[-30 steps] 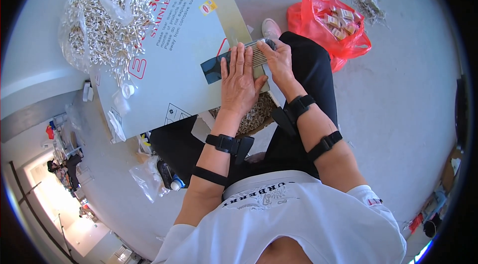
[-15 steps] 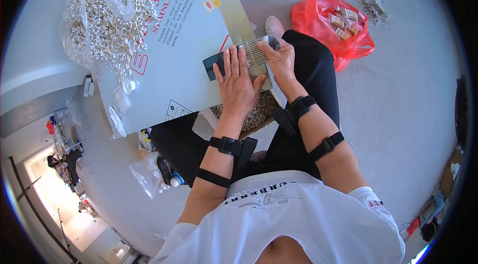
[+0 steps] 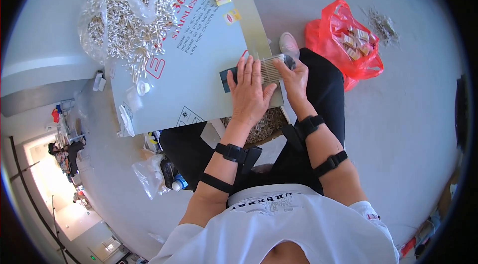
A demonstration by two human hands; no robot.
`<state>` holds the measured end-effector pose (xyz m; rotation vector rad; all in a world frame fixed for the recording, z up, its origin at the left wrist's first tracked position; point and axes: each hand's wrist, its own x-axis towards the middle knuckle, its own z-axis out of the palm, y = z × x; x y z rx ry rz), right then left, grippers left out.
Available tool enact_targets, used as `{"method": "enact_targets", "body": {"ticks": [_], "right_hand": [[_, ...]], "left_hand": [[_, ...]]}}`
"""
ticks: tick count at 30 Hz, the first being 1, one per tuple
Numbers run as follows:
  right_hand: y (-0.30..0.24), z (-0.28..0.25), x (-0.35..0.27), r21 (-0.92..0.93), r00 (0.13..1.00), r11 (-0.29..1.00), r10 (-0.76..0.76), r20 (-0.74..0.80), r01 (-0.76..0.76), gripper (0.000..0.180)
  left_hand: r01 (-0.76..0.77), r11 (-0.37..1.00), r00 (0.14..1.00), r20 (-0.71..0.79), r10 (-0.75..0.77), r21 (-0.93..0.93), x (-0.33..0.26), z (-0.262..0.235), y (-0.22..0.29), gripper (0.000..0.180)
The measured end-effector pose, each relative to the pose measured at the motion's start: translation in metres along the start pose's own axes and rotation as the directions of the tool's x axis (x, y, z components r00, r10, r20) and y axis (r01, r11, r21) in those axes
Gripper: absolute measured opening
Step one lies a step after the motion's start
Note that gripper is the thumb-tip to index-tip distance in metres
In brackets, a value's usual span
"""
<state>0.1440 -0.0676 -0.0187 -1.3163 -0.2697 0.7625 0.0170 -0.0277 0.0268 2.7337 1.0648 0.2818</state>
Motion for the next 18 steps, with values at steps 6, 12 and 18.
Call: {"method": "enact_targets", "body": {"ticks": [6, 12, 18], "right_hand": [[-0.013, -0.008, 0.000, 0.091, 0.973, 0.974, 0.215, -0.085, -0.207, 0.038], [-0.013, -0.014, 0.002, 0.282, 0.924, 0.909, 0.356, -0.138, -0.308, 0.039], [-0.017, -0.018, 0.005, 0.170, 0.952, 0.947, 0.290, -0.096, -0.272, 0.028]], "left_hand": [[0.052, 0.964, 0.950, -0.285, -0.128, -0.259, 0.069, 0.006, -0.071, 0.041], [0.305, 0.891, 0.931, -0.094, -0.353, -0.335, 0.163, -0.010, -0.107, 0.038], [0.458, 0.872, 0.889, 0.121, -0.442, -0.174, 0.174, -0.003, -0.089, 0.031]]}}
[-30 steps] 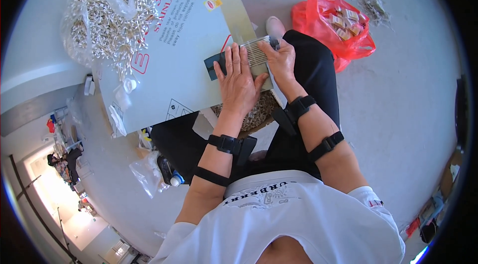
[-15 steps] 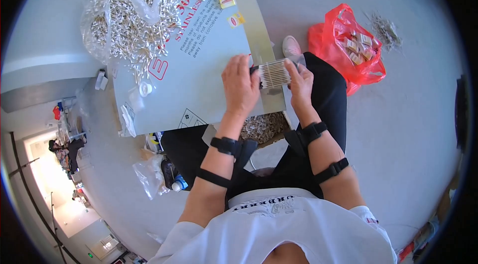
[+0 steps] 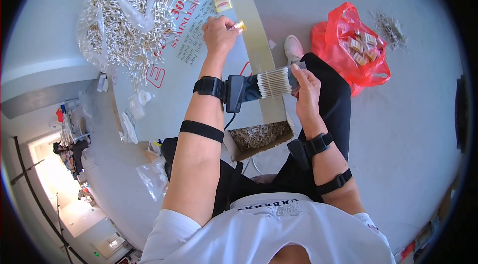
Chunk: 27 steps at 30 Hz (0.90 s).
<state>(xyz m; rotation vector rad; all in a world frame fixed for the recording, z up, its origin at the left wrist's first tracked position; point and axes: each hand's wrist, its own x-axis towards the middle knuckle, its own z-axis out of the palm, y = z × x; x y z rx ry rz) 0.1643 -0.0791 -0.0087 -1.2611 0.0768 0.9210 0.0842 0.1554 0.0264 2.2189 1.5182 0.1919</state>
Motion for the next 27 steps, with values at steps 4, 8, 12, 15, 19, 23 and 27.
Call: {"method": "enact_targets", "body": {"ticks": [4, 8, 12, 15, 19, 23, 27], "right_hand": [[-0.003, 0.005, -0.001, 0.016, 0.998, 0.998, 0.058, -0.003, -0.058, 0.027], [-0.001, 0.005, -0.002, -0.003, 0.999, 0.999, 0.035, 0.018, -0.035, 0.023], [0.001, 0.005, -0.003, -0.017, 1.000, 1.000, -0.015, 0.027, 0.016, 0.020], [-0.001, 0.010, -0.008, -0.024, 1.000, 1.000, 0.016, 0.024, -0.016, 0.018], [0.003, 0.011, -0.006, -0.014, 0.998, 0.999, -0.043, 0.055, 0.043, 0.014], [0.004, 0.015, -0.008, -0.048, 0.994, 0.996, -0.072, 0.084, 0.077, 0.010], [0.010, 0.010, -0.002, -0.005, 0.982, 0.989, -0.147, 0.117, 0.149, 0.012]], "left_hand": [[-0.136, 0.990, 0.990, -0.036, 0.135, -0.048, -0.013, 0.000, -0.009, 0.024], [-0.167, 0.866, 0.985, -0.054, 0.161, -0.471, -0.047, 0.006, -0.015, 0.019], [0.060, 0.691, 0.998, 0.060, -0.025, -0.720, -0.103, 0.001, -0.004, 0.019], [0.317, 0.545, 0.940, 0.335, -0.069, -0.776, -0.132, -0.006, -0.011, 0.011], [0.348, 0.536, 0.936, 0.318, -0.152, -0.769, -0.155, -0.003, -0.006, 0.013], [0.158, 0.761, 0.984, 0.166, -0.067, -0.630, -0.153, 0.008, -0.016, 0.015], [0.028, 0.911, 0.999, -0.012, -0.036, -0.411, -0.149, 0.006, -0.002, 0.010]]}}
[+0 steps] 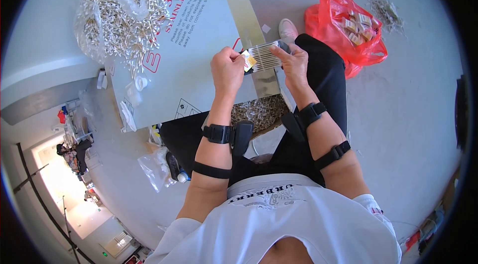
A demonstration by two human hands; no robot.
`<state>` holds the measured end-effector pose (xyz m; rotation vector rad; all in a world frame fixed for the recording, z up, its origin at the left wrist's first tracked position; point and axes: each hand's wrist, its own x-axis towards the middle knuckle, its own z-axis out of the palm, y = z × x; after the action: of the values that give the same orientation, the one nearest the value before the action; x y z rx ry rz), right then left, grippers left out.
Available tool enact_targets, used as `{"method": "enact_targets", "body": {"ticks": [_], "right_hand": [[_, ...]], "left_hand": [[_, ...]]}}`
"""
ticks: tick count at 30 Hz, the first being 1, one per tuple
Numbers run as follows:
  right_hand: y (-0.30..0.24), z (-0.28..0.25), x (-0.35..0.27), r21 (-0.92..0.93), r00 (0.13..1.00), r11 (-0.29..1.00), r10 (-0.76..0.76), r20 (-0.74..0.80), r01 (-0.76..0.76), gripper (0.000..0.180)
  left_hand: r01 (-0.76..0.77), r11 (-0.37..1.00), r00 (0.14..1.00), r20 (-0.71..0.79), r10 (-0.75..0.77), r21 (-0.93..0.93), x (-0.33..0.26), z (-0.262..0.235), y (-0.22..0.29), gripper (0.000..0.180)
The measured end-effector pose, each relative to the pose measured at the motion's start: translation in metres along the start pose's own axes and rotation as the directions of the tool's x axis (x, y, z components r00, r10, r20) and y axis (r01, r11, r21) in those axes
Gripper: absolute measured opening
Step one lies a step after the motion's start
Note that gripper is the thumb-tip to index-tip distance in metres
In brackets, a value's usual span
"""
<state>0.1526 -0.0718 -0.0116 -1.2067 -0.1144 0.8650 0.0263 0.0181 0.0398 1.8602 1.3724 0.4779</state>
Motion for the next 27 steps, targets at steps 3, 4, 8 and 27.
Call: {"method": "enact_targets", "body": {"ticks": [3, 4, 8, 27], "right_hand": [[-0.001, 0.001, 0.000, 0.005, 1.000, 1.000, 0.004, 0.008, -0.004, 0.011], [-0.002, 0.001, 0.000, 0.013, 1.000, 1.000, 0.009, 0.011, -0.009, 0.011], [-0.002, 0.000, 0.001, -0.023, 0.999, 0.999, 0.041, 0.013, -0.041, 0.006], [0.003, 0.000, 0.002, -0.006, 0.999, 0.999, 0.047, 0.017, -0.047, 0.009]], "left_hand": [[-0.033, 0.995, 0.999, -0.037, 0.037, 0.090, 0.002, 0.002, 0.003, 0.007], [-0.041, 0.992, 0.998, -0.040, 0.046, 0.116, 0.002, 0.003, 0.003, 0.006], [-0.057, 0.995, 0.998, -0.030, 0.060, 0.079, 0.002, 0.011, 0.002, 0.006], [-0.086, 0.991, 0.991, -0.098, 0.096, 0.101, -0.001, 0.008, 0.008, 0.009]]}}
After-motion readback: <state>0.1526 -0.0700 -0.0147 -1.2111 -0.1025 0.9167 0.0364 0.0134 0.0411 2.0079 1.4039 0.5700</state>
